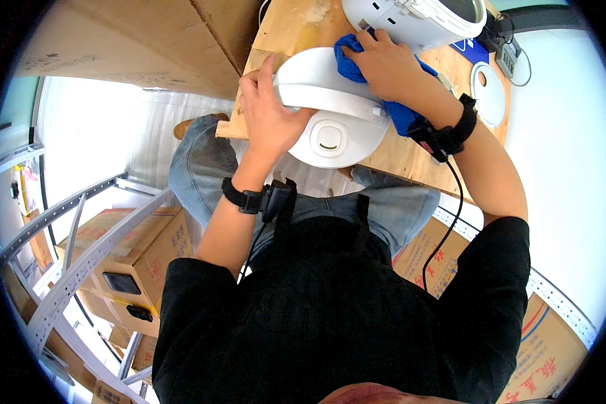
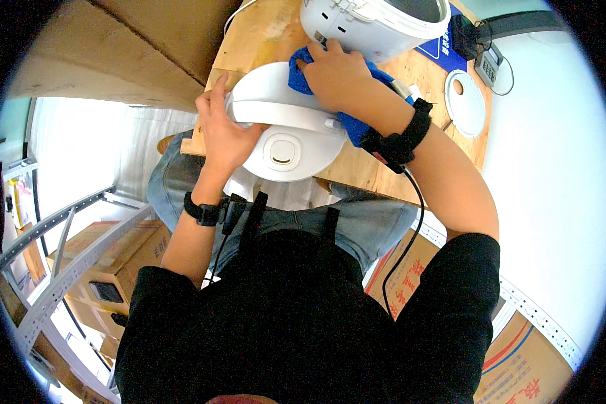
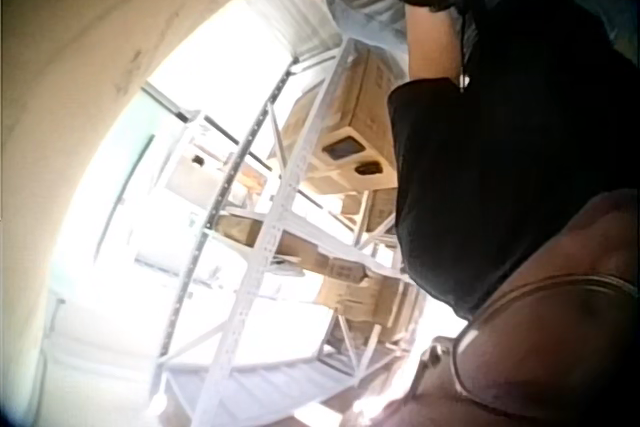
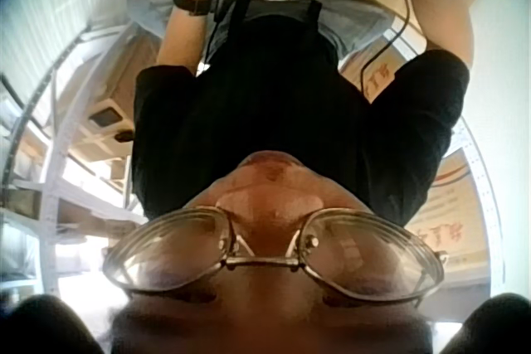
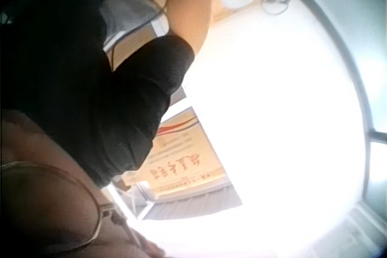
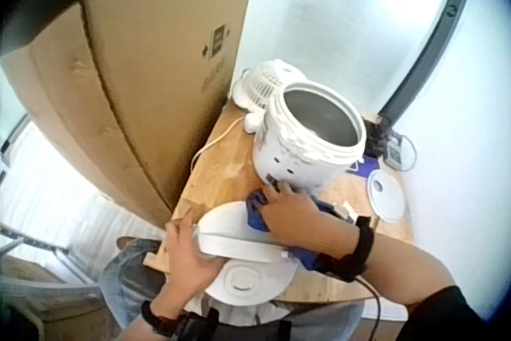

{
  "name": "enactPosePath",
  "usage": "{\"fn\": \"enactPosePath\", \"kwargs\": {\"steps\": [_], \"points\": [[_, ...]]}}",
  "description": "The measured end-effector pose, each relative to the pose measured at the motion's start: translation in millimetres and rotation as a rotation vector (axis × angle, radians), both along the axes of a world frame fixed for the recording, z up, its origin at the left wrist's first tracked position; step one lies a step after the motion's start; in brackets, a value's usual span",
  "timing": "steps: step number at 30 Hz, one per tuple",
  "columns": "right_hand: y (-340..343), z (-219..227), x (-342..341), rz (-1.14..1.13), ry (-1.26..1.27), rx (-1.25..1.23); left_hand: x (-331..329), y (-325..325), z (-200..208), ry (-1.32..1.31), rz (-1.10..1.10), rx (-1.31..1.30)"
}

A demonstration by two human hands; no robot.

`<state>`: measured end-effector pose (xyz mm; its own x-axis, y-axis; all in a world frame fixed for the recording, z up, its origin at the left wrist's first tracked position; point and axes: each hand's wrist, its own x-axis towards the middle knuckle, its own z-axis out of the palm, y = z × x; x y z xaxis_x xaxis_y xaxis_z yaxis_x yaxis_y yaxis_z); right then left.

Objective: The person wipes the inside of a white plastic lid with a blue cloth, then places it on a wooden table. They pick up a white bucket, place a perforated lid on top, and use a screwdriver to secure it with screws.

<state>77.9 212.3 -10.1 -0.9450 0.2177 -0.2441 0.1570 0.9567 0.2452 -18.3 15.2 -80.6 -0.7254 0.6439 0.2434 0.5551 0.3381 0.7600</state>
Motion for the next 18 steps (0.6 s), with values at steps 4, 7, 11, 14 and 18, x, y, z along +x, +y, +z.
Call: {"fn": "enactPosePath", "kwargs": {"steps": [4,7,11,14,18], "points": [[3.3,1.4,13.1,-0.008,-0.038,-0.006,-0.4,-1.6,-0.9,-0.008,-0.011,-0.007],[9.7,4.6,24.9,-0.041,-0.063,-0.067,0.6,-1.6,2.3,-0.025,-0.011,-0.006],[10.3,5.9,44.5,-0.065,-0.072,-0.074,-0.8,-2.0,0.0,-0.008,-0.022,0.004],[6.8,5.9,58.0,-0.108,-0.054,-0.089,1.3,-2.0,8.7,0.006,-0.027,-0.075],[3.5,8.4,67.5,-0.152,-0.093,-0.125,0.8,-1.4,7.1,0.002,-0.037,-0.053]]}}
